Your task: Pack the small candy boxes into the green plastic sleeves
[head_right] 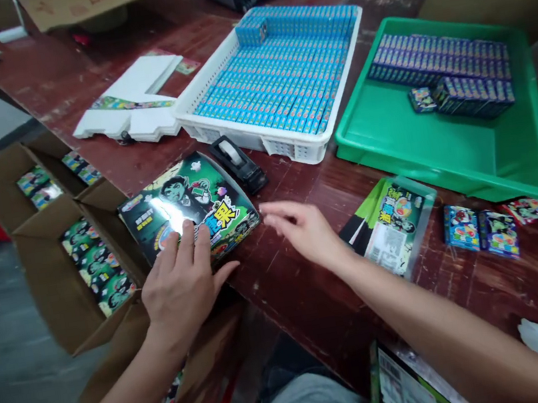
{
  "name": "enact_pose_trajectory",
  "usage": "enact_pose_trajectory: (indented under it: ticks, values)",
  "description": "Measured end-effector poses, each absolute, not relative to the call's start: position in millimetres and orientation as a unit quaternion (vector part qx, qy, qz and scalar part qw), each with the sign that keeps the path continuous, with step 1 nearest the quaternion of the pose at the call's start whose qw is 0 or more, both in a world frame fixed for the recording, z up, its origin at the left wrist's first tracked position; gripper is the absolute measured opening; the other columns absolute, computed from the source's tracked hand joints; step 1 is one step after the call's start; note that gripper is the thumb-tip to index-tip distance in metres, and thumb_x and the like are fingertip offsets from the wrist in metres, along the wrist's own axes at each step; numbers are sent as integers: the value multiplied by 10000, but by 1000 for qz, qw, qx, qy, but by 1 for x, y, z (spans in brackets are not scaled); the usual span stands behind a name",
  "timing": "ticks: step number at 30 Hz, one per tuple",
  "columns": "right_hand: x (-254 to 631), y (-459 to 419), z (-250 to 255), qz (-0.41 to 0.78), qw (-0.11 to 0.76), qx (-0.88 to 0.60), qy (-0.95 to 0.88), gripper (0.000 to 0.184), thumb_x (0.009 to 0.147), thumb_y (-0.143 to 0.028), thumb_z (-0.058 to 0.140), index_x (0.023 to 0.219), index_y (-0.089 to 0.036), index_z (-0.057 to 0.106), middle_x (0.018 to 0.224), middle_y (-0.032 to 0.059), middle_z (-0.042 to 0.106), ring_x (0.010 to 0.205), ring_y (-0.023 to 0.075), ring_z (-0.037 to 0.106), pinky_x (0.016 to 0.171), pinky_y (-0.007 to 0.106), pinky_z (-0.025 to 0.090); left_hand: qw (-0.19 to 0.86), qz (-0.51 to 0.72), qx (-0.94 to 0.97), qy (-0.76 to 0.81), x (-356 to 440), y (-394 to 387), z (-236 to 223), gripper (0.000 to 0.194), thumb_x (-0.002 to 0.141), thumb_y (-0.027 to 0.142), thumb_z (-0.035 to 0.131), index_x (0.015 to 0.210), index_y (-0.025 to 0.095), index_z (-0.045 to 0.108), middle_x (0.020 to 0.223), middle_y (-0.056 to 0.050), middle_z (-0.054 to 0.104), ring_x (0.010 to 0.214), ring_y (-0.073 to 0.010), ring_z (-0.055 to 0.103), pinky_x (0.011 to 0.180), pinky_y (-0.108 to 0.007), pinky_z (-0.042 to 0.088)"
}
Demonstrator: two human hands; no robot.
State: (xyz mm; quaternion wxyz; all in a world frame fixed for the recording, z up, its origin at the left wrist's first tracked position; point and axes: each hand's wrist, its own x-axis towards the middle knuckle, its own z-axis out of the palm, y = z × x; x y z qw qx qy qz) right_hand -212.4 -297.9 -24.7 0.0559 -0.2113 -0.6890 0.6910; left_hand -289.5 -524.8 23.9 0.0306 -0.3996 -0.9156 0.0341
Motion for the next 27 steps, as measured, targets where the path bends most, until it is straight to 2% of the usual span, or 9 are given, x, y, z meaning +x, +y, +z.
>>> enact_pose_trajectory:
  ticks: [2,3,8,12,15,19,21,24,27]
  values:
    - [-188,-315,-25,752,-13,-166,-637,507,889,-387,718,1364,-285,573,947,-17,747,644,132,617,627,285,524,20,38,-407,-913,-292,-529,29,766,943,518,624,1557,129,384,1626,-251,369,1442,-494,423,1086,-624,448]
    - [-182,-324,-28,776,-34,-158,-610,544,886,-374,728,1376,-293,507,924,-33,736,599,119,604,582,266,504,19,40,-409,-911,-294,-531,31,795,933,566,622,1558,135,385,1623,-245,378,1437,-489,432,1080,-616,455]
    - [-204,-360,-54,799,-30,-175,-575,340,893,-340,693,989,-275,373,916,-76,721,443,72,583,446,205,419,25,45,-420,-906,-297,-532,34,840,905,677,592,1529,138,430,1588,-231,445,1394,-453,498,1029,-564,505]
    - [-227,-371,-60,756,-25,-196,-624,324,878,-284,653,923,-274,332,864,-94,714,399,80,584,406,201,413,58,26,-395,-916,-297,-528,27,705,961,648,515,1459,148,516,1535,-212,525,1339,-429,564,992,-536,531]
    - [-231,-373,-57,723,-29,-228,-651,332,858,-261,664,916,-271,337,884,-83,709,400,86,600,411,214,432,75,17,-370,-926,-296,-524,20,563,1004,531,501,1449,187,527,1520,-189,551,1331,-425,574,986,-540,534]
    - [-236,-376,-54,657,-48,-283,-698,353,864,-325,705,925,-270,362,850,-55,699,412,129,623,440,260,449,76,9,-372,-925,-293,-519,17,558,999,458,523,1499,216,479,1555,-172,516,1366,-436,536,1010,-570,516]
    - [-239,-374,-53,584,-58,-302,-751,357,872,-389,721,942,-267,393,834,-17,712,504,190,682,506,299,482,74,1,-375,-924,-290,-518,19,565,993,440,533,1510,219,471,1558,-165,514,1376,-435,528,1016,-577,513]
    - [-243,-368,-50,427,-67,-293,-853,388,891,-529,704,989,-254,448,878,82,752,773,321,757,659,387,533,68,-18,-385,-920,-293,-523,27,509,991,432,541,1451,216,540,1528,-153,551,1356,-418,553,990,-560,530]
    - [-244,-361,-47,319,-91,-268,-904,441,916,-626,636,1045,-236,476,906,152,766,874,385,756,742,460,544,59,-102,-343,-932,-319,-540,34,400,985,493,561,1275,236,662,1379,-101,678,1231,-340,650,990,-501,540]
